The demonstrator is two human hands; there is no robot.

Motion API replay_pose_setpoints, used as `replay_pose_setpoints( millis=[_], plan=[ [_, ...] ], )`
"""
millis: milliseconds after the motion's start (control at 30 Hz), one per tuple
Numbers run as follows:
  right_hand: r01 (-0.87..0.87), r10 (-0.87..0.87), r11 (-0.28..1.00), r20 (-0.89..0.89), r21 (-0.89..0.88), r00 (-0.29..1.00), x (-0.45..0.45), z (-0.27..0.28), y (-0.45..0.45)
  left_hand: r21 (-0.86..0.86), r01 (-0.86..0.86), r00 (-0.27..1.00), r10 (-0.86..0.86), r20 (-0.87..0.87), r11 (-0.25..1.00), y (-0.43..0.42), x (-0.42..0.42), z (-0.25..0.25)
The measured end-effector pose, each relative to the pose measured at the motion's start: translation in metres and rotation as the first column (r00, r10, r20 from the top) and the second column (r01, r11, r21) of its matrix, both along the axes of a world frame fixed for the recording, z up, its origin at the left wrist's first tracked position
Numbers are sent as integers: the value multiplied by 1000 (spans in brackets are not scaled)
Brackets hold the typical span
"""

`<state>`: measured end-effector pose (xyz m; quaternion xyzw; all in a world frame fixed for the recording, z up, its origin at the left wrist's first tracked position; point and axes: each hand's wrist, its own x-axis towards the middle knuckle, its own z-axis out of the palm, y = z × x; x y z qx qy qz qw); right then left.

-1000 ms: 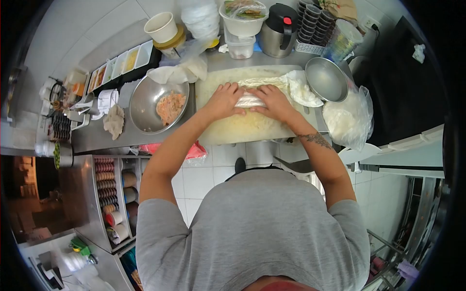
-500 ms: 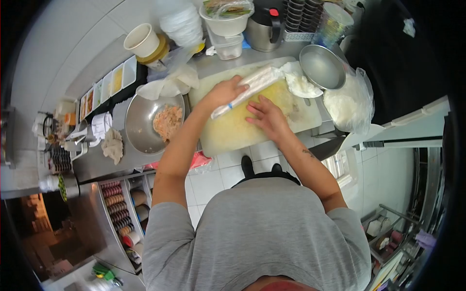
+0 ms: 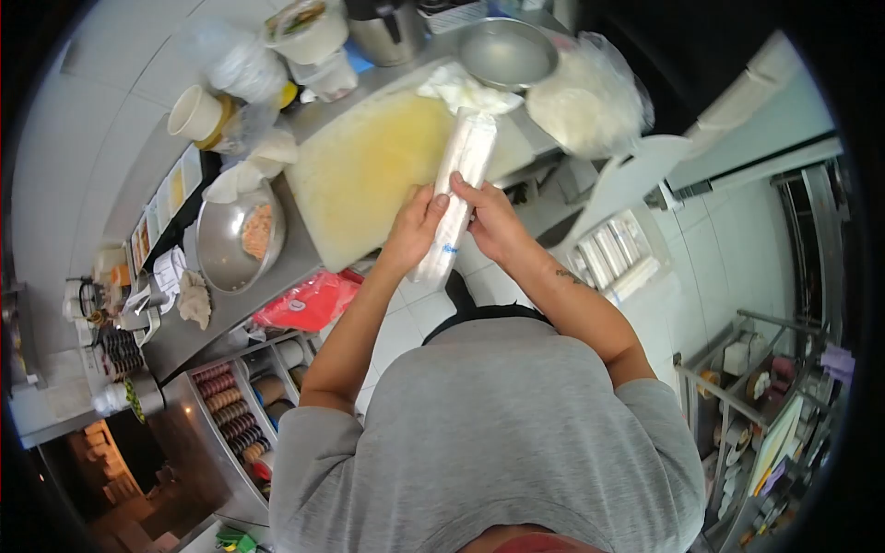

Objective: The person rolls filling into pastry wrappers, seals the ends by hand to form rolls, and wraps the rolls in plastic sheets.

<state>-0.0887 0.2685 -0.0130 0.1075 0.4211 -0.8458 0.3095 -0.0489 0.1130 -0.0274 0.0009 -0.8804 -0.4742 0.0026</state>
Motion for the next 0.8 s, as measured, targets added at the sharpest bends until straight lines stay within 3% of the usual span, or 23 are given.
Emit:
replay_pose_setpoints(
  millis=[33, 133, 167, 300, 400, 500, 600, 767, 800],
  plan=[
    [17, -17, 1000, -4, 0, 1000, 6, 0, 19, -87, 40, 996, -47, -71, 995, 12, 3, -7],
    [121, -120, 993, -35, 7, 992, 27, -3, 72, 341, 119, 961, -194, 195, 933, 65, 21, 3],
    [156, -156, 988, -48, 2, 987, 34, -7, 90, 390, 148, 943, -249, 223, 909, 84, 25, -1],
    [395, -352, 871, -190, 292, 916, 51, -37, 140, 522, 143, 863, -365, 350, 841, 163, 39, -26],
    [425, -367, 804, -217, 416, 905, 65, -54, 181, 628, 84, 779, -444, 442, 773, 203, 49, -36],
    [444, -396, 794, -200, 416, 896, 78, -72, 208, 582, 182, 709, -516, 481, 793, 224, 49, -55],
    [469, -431, 793, -186, 389, 883, 84, -83, 224, 506, 106, 827, -359, 433, 856, 249, 43, -70],
    [541, -501, 748, -207, 386, 840, 85, -72, 240, 272, 354, 917, -389, 87, 895, 280, 17, -69],
    [497, -501, 771, -101, 397, 859, 81, -69, 245, 233, 382, 917, -398, 24, 894, 284, 14, -67]
  ],
)
